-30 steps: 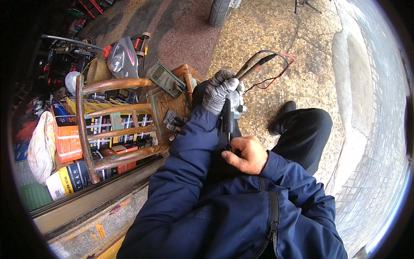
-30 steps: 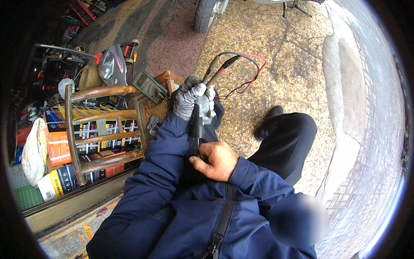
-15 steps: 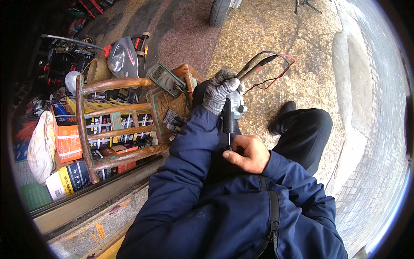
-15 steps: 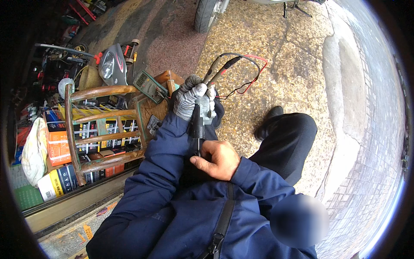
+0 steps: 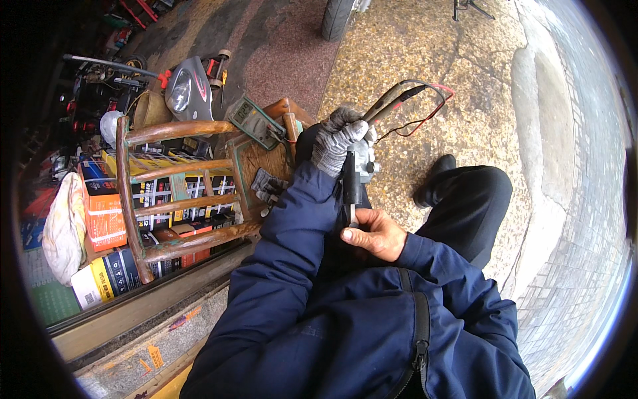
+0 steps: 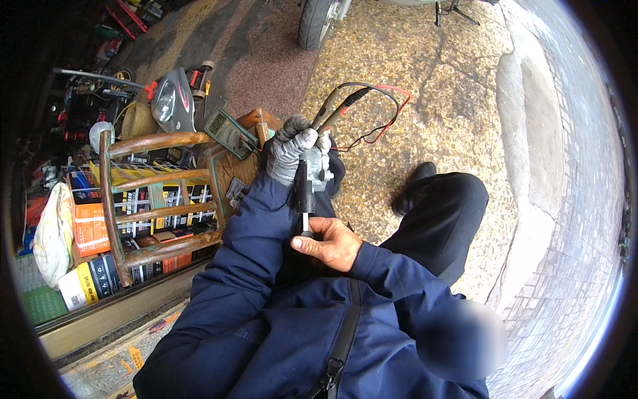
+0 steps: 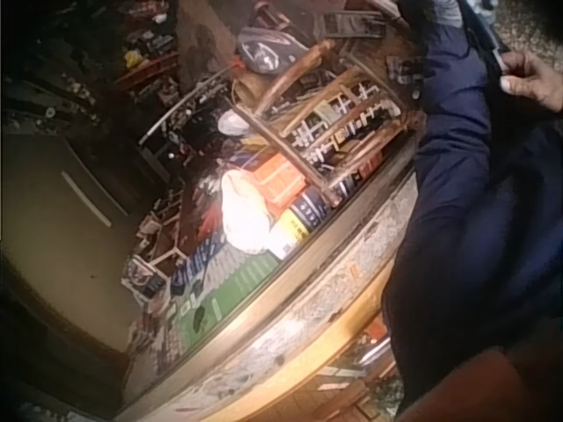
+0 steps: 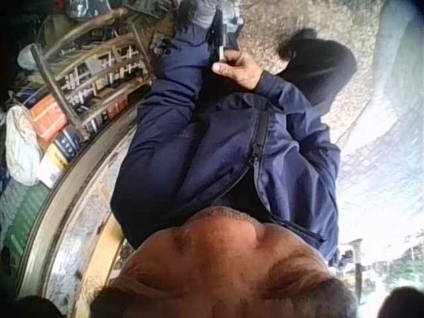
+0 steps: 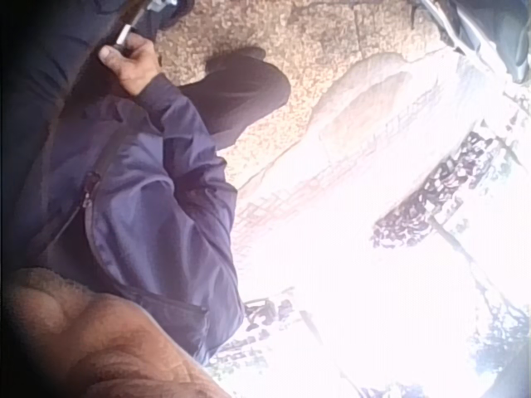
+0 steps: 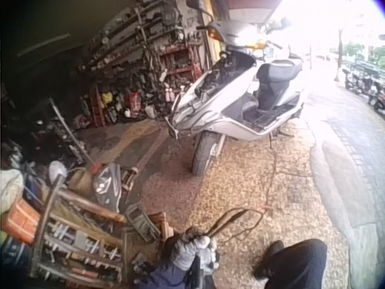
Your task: The person removes a small electrical component from a scooter, then uses a multimeter to test its terminals while seated. After testing, the person reconnects the component to the scooter wiring and checks the headlight.
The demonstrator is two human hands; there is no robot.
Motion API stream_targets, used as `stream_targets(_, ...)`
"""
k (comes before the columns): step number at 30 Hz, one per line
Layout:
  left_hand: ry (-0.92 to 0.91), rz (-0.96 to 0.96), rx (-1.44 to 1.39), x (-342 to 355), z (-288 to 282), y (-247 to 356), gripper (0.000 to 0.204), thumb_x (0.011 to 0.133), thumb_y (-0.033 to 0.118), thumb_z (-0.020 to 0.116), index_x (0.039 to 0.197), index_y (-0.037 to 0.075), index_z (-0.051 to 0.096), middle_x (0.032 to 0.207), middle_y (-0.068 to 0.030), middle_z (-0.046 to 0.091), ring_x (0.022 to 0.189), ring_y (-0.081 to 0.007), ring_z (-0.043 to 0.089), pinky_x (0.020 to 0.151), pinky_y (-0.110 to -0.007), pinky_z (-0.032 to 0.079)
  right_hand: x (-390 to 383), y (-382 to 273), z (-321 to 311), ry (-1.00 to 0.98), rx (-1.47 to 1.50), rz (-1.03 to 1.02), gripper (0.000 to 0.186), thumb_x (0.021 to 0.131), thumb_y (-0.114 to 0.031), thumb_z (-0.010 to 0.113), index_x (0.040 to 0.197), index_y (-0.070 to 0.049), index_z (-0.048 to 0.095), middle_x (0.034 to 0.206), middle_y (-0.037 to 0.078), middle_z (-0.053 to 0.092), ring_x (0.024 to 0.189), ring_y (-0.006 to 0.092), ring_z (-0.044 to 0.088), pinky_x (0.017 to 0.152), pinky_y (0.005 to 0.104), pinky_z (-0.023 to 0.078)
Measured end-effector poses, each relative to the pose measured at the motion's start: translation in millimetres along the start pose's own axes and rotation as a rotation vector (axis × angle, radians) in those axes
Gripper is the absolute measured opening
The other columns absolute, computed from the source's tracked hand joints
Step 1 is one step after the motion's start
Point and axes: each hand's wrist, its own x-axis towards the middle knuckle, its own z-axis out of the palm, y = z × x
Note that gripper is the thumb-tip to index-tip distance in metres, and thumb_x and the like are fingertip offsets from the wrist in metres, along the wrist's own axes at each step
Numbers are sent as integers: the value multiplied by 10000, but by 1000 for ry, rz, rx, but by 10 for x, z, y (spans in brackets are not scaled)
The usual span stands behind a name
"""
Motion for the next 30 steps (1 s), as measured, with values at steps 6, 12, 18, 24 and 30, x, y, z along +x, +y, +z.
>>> stream_targets(6, 30, 33, 37, -4, 1, -22, 99, 954, 124, 581, 1053, 131, 572, 901, -162, 656, 670, -293, 673, 514, -489, 577, -117, -234, 57, 235, -941, -177, 601, 755, -544, 763, 895, 13, 587, 657, 144, 599, 616, 275, 628, 586, 379, 503)
stream_targets(12, 46, 55, 83, 7, 1, -27, 92, 953, 132, 585, 1041, 135, 556, 886, -158, 646, 648, -284, 660, 494, -482, 564, -183, -309, 144, 284, -1314, -318, 453, 820, -428, 706, 817, -6, 544, 636, 206, 604, 620, 406, 632, 586, 456, 532)
stream_targets(18, 34, 39, 41, -3, 4, -19, 104, 956, 129, 580, 1057, 142, 559, 900, -166, 643, 652, -287, 654, 504, -481, 566, -126, -209, 71, 185, -988, -336, 359, 861, -326, 672, 809, 10, 559, 621, 206, 589, 587, 408, 616, 539, 447, 499)
stream_targets(24, 8, 44, 22, -6, 21, -9, 118, 956, 127, 578, 1071, 147, 559, 902, -165, 645, 658, -287, 664, 503, -474, 574, -104, -95, 7, 146, -714, -331, 348, 890, -322, 663, 939, 19, 622, 639, 137, 597, 572, 265, 614, 562, 372, 490)
stream_targets(30, 34, 42, 62, -15, 27, 2, 103, 953, 132, 585, 1050, 129, 553, 890, -160, 642, 660, -279, 663, 503, -461, 573, -75, -70, 7, 50, -188, -44, 356, 898, -339, 695, 961, 5, 632, 682, 23, 583, 653, 98, 543, 579, 289, 451)
